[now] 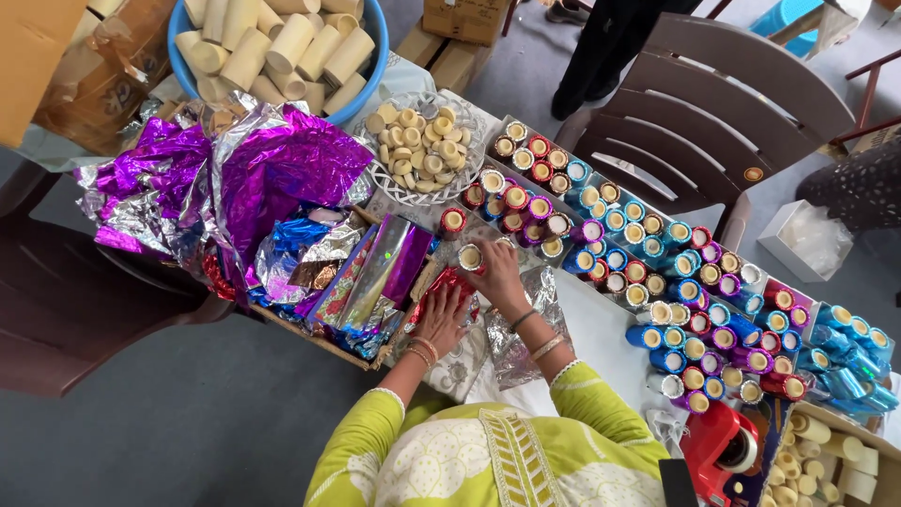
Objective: The person sits at a table and wraps small cylindrical candle holders in shiny metallic foil. They select a candle holder, tear off a piece of foil, wrap it around the holder, and use scissors to trim the excess material. The wrapped items are placed on the table among other finished products.
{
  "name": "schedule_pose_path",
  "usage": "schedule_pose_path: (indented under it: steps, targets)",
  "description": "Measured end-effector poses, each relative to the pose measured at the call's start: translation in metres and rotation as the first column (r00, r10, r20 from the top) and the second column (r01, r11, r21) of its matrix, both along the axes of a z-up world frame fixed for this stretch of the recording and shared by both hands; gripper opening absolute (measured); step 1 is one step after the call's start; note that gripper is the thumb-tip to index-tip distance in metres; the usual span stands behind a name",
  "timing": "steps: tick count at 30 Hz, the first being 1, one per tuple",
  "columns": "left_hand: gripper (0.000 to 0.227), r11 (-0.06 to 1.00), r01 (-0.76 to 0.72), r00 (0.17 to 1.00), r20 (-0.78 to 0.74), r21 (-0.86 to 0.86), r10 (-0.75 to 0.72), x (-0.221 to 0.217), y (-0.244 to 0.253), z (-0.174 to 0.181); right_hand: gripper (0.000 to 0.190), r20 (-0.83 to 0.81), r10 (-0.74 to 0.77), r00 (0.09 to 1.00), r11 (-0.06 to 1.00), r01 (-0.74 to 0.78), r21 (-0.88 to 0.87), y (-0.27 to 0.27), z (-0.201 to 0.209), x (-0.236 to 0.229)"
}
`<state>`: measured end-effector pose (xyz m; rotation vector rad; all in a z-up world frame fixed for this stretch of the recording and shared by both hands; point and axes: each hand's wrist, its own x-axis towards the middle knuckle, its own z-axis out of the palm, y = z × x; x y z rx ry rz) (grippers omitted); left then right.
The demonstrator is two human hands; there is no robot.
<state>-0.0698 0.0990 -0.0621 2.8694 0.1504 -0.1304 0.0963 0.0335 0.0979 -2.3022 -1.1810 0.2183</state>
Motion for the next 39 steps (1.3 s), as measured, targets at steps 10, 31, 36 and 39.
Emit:
schedule_pose_path:
  steps: [10, 31, 36, 39]
  targets:
    - [0.088, 0.989, -0.120, 0.992, -0.028, 0.085, 0.123, 0.005, -0.004, 0.012, 0.066, 0.030, 0.095, 0.995, 0.995, -0.095, 0.008, 0.005, -0.045, -0.009]
    - [0.071, 0.927, -0.088, 0.988, 0.086, -0.364, 0.127, 0.090, -0.056, 0.017, 0.034, -0.136, -0.512, 0.848, 0.845, 0.526, 0.102, -0.211, -0.065, -0.011]
    - [0.019, 0.743, -0.267, 0.944, -0.011, -0.614, 0.330, 0.126, -0.041, -0.060, 0.017, -0.588, -0.435, 0.682, 0.681, 0.676, 0.280, -0.238, -0.081, -0.016]
    - [0.030, 0.161, -0.329, 0.875, -0.236, -0.931, 0.423, 0.130, -0.029, -0.120, 0.012, -0.735, -0.389, 0.555, 0.598, 0.759, 0.257, -0.260, -0.079, -0.021]
